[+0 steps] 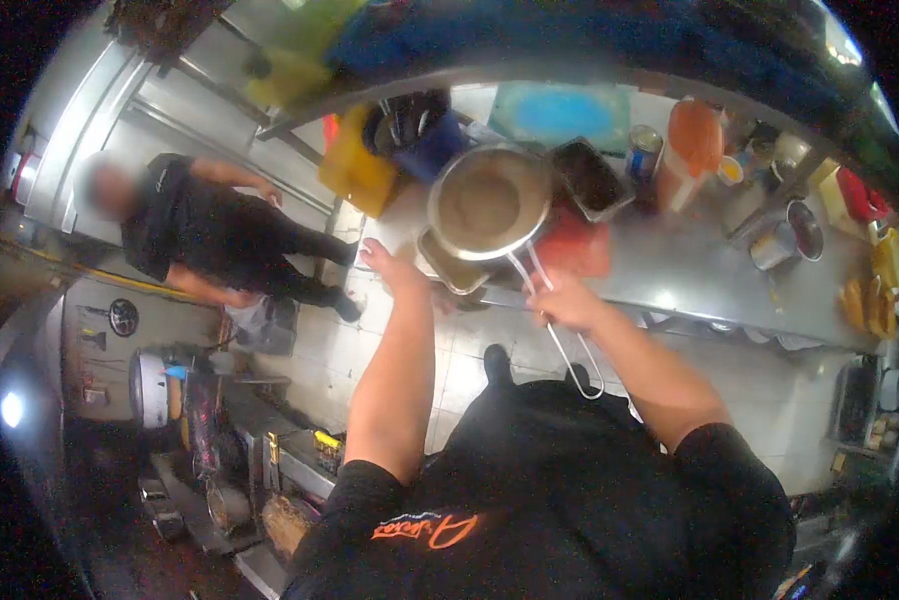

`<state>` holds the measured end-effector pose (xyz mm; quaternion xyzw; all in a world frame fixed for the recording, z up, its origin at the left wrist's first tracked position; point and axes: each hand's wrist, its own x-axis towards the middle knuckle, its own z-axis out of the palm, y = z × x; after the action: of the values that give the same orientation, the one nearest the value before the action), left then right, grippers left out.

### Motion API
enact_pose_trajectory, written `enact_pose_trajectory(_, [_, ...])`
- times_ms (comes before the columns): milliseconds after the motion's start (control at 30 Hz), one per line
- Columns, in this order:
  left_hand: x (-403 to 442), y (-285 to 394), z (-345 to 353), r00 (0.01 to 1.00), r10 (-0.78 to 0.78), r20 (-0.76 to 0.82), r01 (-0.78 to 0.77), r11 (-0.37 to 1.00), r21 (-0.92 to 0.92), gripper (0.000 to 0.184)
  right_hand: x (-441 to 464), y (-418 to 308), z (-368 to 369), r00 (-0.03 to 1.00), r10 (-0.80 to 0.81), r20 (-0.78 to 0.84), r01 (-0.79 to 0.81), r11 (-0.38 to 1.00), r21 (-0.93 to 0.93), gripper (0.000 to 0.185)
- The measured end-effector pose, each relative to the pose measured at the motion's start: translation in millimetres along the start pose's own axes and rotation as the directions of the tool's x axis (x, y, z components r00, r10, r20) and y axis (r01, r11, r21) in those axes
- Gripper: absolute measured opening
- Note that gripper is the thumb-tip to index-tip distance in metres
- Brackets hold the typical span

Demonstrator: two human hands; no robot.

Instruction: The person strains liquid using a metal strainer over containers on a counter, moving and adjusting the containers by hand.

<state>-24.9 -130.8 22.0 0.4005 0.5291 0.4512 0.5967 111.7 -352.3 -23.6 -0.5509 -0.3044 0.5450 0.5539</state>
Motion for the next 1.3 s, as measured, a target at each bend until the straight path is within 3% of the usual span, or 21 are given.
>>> enact_pose_trajectory(67, [25,-27,-5,0.997,0.065,0.042,-0.066,0.998,0.017,0.086,-6,0,17,0.994,0.054,0.097,-0.049,0.997,-0.057,0.022])
enact_pose_trajectory(200, [-15,4,7,1.000,0.009,-0.007,-0.009,0.999,-0.038,0.086,0,0,-1,0.999,-0.030,0.021,0.028,0.998,0.058,0.020])
enact_pose_trajectory(233, [-13,6,2,0.998,0.061,-0.004,-0.061,0.998,-0.023,0.086,3,1,-5,0.999,-0.016,-0.043,0.016,1.000,-0.003,0.019])
enact_pose_trajectory(333, [2,-11,-3,0.988,0.140,0.064,-0.140,0.990,0.004,0.085,-2,-10,4,0.999,0.011,-0.051,-0.009,0.999,0.038,0.018])
enact_pose_trajectory(367, [13,-22,-4,0.988,0.135,0.072,-0.133,0.991,-0.022,0.085,-6,-15,11,0.999,0.036,0.026,-0.035,0.997,-0.064,0.020])
enact_pose_trajectory(467, [41,-50,-4,0.995,0.076,0.058,-0.065,0.984,-0.165,0.084,-5,-9,14,0.998,-0.009,0.058,0.008,1.000,0.025,0.021])
enact_pose_trajectory(600, [-27,11,6,0.999,0.028,0.019,-0.022,0.965,-0.261,0.085,0,-2,-1,0.997,-0.044,-0.063,0.049,0.995,0.081,0.020])
enact_pose_trajectory(700, [-22,2,9,0.996,0.094,0.001,-0.093,0.988,-0.121,0.082,-1,-6,14,1.000,-0.001,0.027,-0.001,0.998,0.060,0.021])
enact_pose_trajectory(767, [27,-57,2,0.978,0.206,0.037,-0.205,0.978,-0.028,0.080,-1,2,17,0.997,0.022,0.071,-0.028,0.997,0.076,0.022])
enact_pose_trajectory(833, [62,-84,-16,0.974,0.226,0.016,-0.225,0.973,-0.056,0.077,-2,1,11,0.998,0.009,0.061,-0.013,0.997,0.070,0.023])
enact_pose_trajectory(967, [32,-57,-33,0.939,0.313,-0.142,-0.305,0.949,0.075,0.068,-11,-13,0,1.000,-0.011,-0.011,0.011,1.000,-0.003,0.024])
enact_pose_trajectory(1067, [2,-39,-38,0.997,-0.033,-0.075,0.044,0.988,0.149,0.052,-21,-33,-11,0.998,-0.042,-0.049,0.047,0.994,0.102,0.025])
enact_pose_trajectory(1167, [32,-76,-50,0.984,-0.169,0.055,0.147,0.948,0.281,0.047,-40,-55,-30,0.996,-0.060,-0.072,0.057,0.997,-0.048,0.025])
enact_pose_trajectory(1233, [82,-129,-66,0.961,-0.174,0.213,0.042,0.858,0.512,0.050,-51,-61,-41,0.992,-0.054,-0.117,0.046,0.997,-0.068,0.026])
enact_pose_trajectory(1300, [87,-139,-63,0.981,-0.103,0.162,-0.006,0.828,0.561,0.049,-66,-60,-49,0.979,-0.035,-0.199,0.037,0.999,0.008,0.026])
